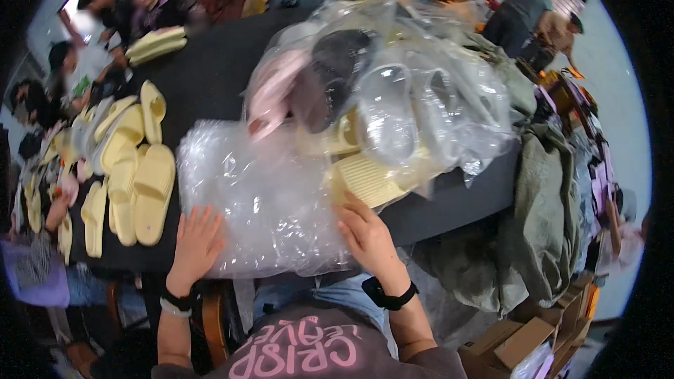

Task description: The person places pairs of plastic slippers into clear plastic bags on a table. They handle yellow, pink, black, and white slippers, placing each pair into a bag and setting it aside. Other people are visible in the background performing similar tasks.

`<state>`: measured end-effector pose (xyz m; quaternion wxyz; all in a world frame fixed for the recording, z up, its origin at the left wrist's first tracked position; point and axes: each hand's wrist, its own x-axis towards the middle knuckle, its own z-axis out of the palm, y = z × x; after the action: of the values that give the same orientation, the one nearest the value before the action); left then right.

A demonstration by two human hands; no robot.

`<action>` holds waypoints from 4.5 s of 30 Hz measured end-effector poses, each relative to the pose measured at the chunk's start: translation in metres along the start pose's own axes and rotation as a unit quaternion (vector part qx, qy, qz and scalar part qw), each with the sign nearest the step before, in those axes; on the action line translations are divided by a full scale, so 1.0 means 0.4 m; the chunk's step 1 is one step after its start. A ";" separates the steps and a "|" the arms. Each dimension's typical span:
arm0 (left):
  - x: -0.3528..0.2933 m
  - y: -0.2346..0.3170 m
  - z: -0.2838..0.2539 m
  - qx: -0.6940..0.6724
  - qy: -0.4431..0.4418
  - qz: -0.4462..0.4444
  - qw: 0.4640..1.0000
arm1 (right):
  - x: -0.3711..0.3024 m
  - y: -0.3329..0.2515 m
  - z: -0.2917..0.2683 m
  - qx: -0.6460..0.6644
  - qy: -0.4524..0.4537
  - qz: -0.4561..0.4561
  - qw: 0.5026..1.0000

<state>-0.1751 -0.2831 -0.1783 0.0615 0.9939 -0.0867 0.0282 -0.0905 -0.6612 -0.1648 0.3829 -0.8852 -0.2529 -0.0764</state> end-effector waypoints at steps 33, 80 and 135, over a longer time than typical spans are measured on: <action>0.038 0.098 0.077 0.011 0.040 0.008 0.999 | 0.149 0.138 -0.176 -0.323 0.108 -0.028 0.940; -0.023 -0.163 0.028 -0.757 -0.062 -0.346 0.550 | -0.076 0.122 -0.004 -0.030 0.012 0.178 0.983; -0.142 -0.015 -0.070 -0.644 -0.070 -0.402 0.647 | -0.125 0.052 -0.040 0.044 -0.109 0.207 0.971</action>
<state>-0.2313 -0.2641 -0.1550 0.6849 0.6404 0.3212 -0.1323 -0.1222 -0.7042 -0.1833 0.3986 -0.9038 -0.1075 0.1129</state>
